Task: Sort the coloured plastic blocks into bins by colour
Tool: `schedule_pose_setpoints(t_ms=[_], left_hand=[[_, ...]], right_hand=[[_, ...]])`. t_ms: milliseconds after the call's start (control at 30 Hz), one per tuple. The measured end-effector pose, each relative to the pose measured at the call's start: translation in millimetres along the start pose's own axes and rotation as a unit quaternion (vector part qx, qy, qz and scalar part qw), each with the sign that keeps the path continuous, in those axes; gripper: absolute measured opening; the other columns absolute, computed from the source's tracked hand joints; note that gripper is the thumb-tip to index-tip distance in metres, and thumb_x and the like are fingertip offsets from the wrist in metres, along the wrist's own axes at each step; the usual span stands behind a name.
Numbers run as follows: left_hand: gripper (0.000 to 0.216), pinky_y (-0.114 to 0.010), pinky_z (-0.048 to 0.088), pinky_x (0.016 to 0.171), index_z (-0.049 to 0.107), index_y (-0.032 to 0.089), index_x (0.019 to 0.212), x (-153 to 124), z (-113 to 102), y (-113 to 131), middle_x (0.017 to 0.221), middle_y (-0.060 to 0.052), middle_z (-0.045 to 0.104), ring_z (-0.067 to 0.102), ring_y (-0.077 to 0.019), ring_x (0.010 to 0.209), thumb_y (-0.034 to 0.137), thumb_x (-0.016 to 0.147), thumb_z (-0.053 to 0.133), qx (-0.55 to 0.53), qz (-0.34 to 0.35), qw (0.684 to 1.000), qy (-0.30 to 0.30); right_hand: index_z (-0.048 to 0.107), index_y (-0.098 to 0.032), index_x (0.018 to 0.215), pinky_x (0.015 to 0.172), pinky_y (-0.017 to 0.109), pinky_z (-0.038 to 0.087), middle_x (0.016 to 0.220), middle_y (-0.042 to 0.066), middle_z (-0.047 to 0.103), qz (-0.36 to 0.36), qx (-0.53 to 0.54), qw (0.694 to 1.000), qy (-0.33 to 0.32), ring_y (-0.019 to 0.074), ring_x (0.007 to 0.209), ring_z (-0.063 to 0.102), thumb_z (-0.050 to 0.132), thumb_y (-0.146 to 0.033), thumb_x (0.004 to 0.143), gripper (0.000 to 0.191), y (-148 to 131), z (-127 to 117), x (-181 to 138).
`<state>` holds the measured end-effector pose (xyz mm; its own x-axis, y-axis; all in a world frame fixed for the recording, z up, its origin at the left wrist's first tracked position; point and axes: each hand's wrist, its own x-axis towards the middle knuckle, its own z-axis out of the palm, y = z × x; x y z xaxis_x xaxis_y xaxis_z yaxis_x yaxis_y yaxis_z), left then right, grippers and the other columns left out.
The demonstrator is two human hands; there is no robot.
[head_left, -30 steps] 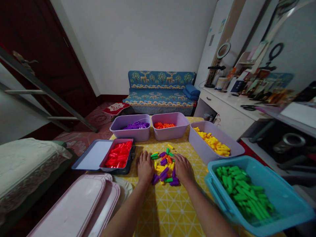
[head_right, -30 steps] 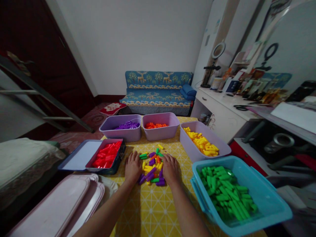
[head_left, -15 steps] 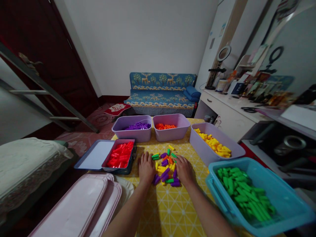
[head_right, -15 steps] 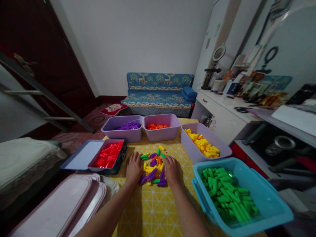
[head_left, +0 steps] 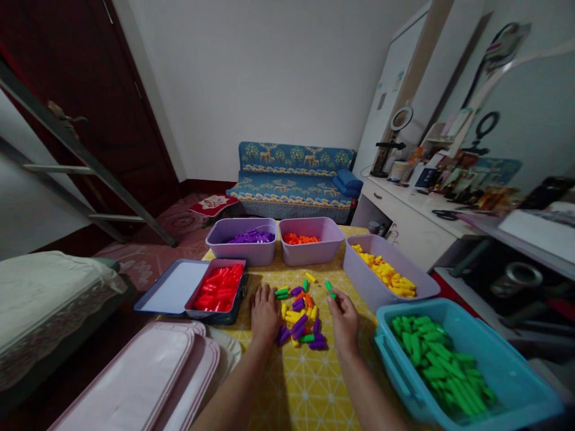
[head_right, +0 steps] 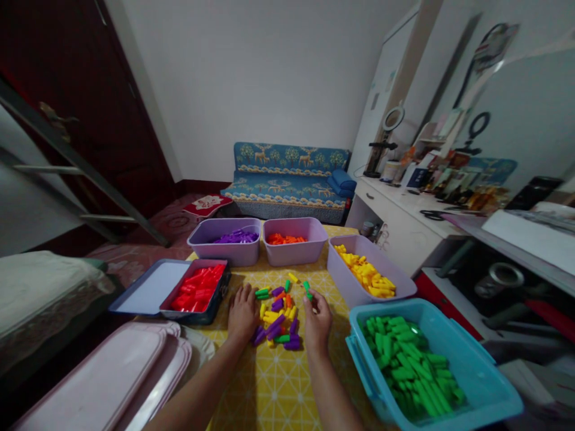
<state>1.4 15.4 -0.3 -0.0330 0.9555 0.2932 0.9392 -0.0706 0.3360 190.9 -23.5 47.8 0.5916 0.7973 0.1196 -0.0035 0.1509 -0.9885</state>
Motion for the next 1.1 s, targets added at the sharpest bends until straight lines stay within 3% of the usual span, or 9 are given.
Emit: schedule_pose_setpoints(t_ms=[100,233,367,500,667,800,867,1000,1100], left_hand=[[0.044,-0.046,0.037,0.113,0.058,0.015,0.134,0.2,-3.0,1.3,0.147,-0.011,0.049,0.039,-0.0316,0.139,0.019,0.091,0.045,0.007,-0.001,1.0,-0.007],[0.044,-0.047,0.037,0.112,0.057,0.016,0.134,-0.2,-1.7,-0.4,0.148,-0.012,0.049,0.039,-0.0311,0.139,0.021,0.093,0.043,0.01,0.001,1.0,-0.005],[0.045,-0.047,0.036,0.113,0.057,0.015,0.134,-0.2,1.0,-2.2,0.148,-0.012,0.049,0.039,-0.0312,0.139,0.021,0.093,0.042,0.014,0.002,1.0,-0.002],[0.045,-0.047,0.036,0.113,0.057,0.015,0.134,0.2,-0.5,-0.3,0.148,-0.012,0.049,0.039,-0.0312,0.139,0.02,0.093,0.042,0.014,0.0,1.0,-0.007],[0.044,-0.046,0.038,0.112,0.057,0.015,0.134,-0.1,-2.9,1.5,0.148,-0.013,0.049,0.039,-0.0318,0.139,0.021,0.092,0.043,0.002,-0.003,1.0,-0.008],[0.043,-0.047,0.038,0.111,0.058,0.017,0.132,-0.5,-1.9,0.7,0.147,-0.013,0.05,0.04,-0.0312,0.138,0.02,0.092,0.045,-0.006,-0.003,1.0,0.001],[0.043,-0.047,0.038,0.111,0.059,0.016,0.132,-0.5,-1.2,0.3,0.146,-0.013,0.05,0.04,-0.0314,0.138,0.02,0.092,0.045,-0.009,-0.004,1.0,0.004],[0.043,-0.047,0.038,0.111,0.059,0.015,0.131,-0.7,-0.8,-0.1,0.147,-0.013,0.049,0.04,-0.0318,0.138,0.02,0.091,0.046,-0.016,0.001,1.0,0.006],[0.043,-0.047,0.039,0.11,0.058,0.015,0.132,-0.9,-1.5,-0.3,0.148,-0.014,0.048,0.039,-0.0316,0.139,0.02,0.091,0.046,-0.02,-0.002,1.0,0.001]], right_hand=[[0.065,-0.021,0.105,0.067,0.023,0.049,0.099,0.002,0.071,0.047,0.202,0.977,0.047,0.0114,0.08,0.062,0.077,-0.04,0.069,0.043,-51.9,-0.5,-11.7],[0.061,-0.021,0.091,0.064,0.016,0.048,0.088,-0.004,0.067,0.005,0.353,0.925,0.141,0.0061,0.077,0.062,0.081,-0.029,0.067,0.032,-99.6,-18.2,-3.4],[0.056,-0.02,0.083,0.061,0.015,0.05,0.079,-0.005,0.062,0.01,0.395,0.896,0.205,0.005,0.071,0.061,0.073,-0.024,0.075,0.019,-95.7,-47.6,18.8],[0.05,-0.021,0.078,0.06,0.017,0.052,0.08,-0.003,0.061,0.031,0.391,0.891,0.229,0.0073,0.074,0.063,0.066,-0.017,0.078,0.016,-78.1,-65.1,29.3],[0.057,-0.021,0.087,0.068,0.025,0.054,0.089,0.0,0.066,-0.015,0.298,0.941,0.16,0.0123,0.082,0.065,0.074,-0.029,0.072,0.023,-63.0,-40.5,16.5],[0.064,-0.018,0.091,0.071,0.032,0.053,0.091,0.006,0.07,-0.035,0.039,0.998,0.04,0.0181,0.081,0.066,0.066,-0.047,0.074,0.034,-22.3,-8.1,6.9],[0.066,-0.018,0.084,0.073,0.035,0.053,0.086,0.008,0.072,-0.052,-0.112,0.992,-0.026,0.0209,0.079,0.066,0.059,-0.052,0.074,0.036,4.4,0.8,6.5],[0.069,-0.02,0.082,0.079,0.038,0.052,0.085,0.009,0.074,-0.06,-0.181,0.979,-0.079,0.0238,0.081,0.067,0.058,-0.047,0.073,0.03,39.9,0.3,9.2],[0.071,-0.022,0.095,0.088,0.037,0.05,0.099,0.008,0.074,-0.136,-0.273,0.946,-0.112,0.0222,0.094,0.066,0.051,-0.037,0.083,0.028,49.1,-10.6,12.7]])
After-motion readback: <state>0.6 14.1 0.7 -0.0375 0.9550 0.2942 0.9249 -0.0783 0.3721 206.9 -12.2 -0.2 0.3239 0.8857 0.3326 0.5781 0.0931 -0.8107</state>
